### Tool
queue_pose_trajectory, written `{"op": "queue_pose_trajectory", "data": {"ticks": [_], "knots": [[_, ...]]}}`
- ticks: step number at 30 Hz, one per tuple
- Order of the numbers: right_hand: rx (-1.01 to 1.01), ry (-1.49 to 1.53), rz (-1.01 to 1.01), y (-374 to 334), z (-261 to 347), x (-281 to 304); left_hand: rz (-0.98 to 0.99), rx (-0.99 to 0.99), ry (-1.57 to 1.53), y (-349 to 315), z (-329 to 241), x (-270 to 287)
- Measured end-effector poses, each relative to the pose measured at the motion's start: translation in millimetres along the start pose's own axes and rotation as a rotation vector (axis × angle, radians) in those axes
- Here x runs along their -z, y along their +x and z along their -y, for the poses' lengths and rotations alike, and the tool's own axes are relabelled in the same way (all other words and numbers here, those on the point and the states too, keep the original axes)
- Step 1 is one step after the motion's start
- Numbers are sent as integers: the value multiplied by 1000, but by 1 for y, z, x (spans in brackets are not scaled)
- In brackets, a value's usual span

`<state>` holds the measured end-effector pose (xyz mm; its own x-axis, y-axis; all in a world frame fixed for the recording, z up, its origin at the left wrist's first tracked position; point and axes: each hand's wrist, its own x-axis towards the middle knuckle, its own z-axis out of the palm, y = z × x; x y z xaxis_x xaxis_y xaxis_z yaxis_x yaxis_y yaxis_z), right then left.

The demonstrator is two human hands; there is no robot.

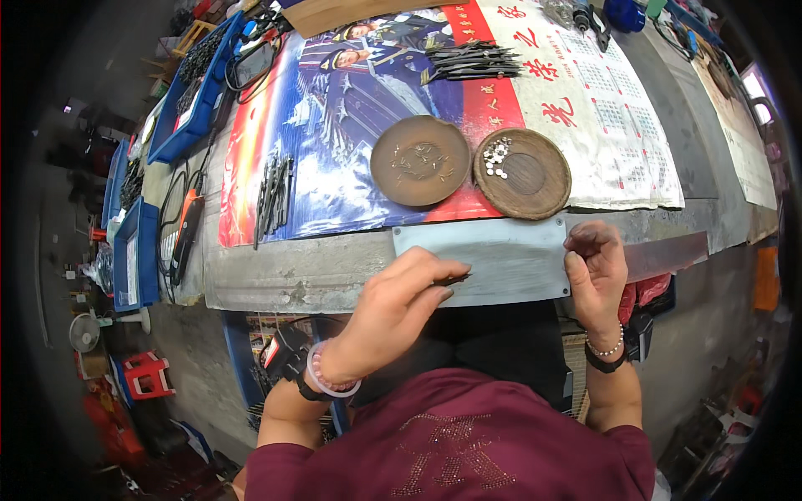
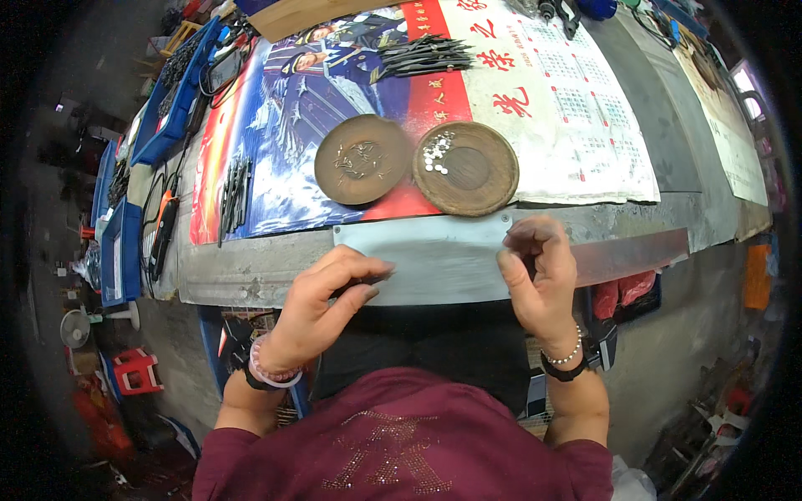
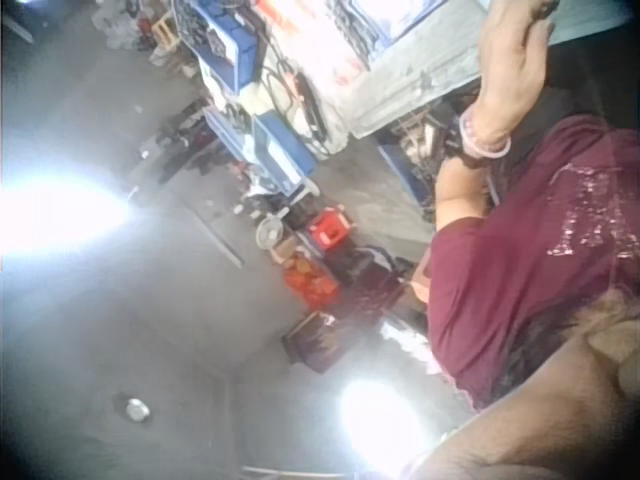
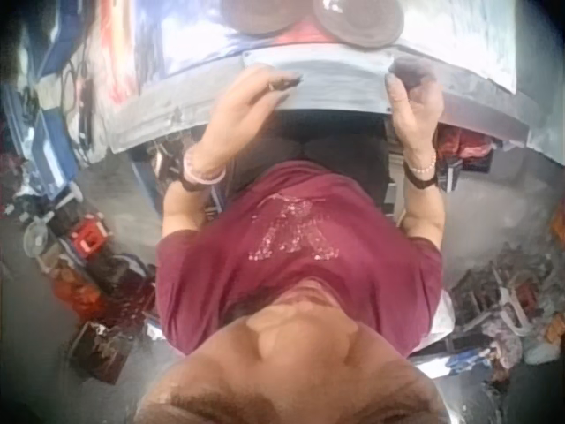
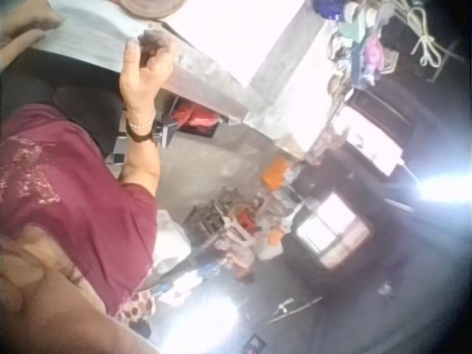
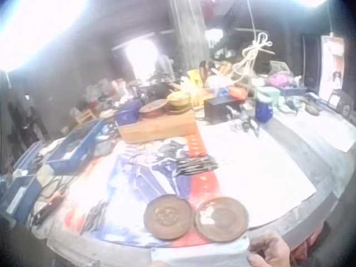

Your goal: The person repeatedly picks small metal rods and white circular pieces from wooden dishes on a cluttered workbench, joins them by hand, and places the assembled units into a blue bin. The person also retrieves additional rods from a tray under the table and continues the same assembly cycle.

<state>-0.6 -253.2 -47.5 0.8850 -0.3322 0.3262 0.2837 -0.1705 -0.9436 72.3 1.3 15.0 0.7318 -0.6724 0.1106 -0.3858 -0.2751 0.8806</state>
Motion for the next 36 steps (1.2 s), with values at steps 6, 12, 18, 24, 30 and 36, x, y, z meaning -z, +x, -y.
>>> {"op": "queue_pose_trajectory", "data": {"ticks": [6,12,18,24,30,36], "knots": [[115,-140,78,2,1,8,121,-95,279,37,2,-18],[127,-81,44,3,0,11,322,-164,499,61,6,-22],[134,-70,89,6,0,15,349,-87,587,44,8,8],[196,-80,82,8,1,14,334,-49,592,51,-6,9],[171,-101,40,4,-1,12,442,-135,580,72,-12,-29],[28,-182,117,-2,25,6,382,-48,652,45,-4,-1]]}}
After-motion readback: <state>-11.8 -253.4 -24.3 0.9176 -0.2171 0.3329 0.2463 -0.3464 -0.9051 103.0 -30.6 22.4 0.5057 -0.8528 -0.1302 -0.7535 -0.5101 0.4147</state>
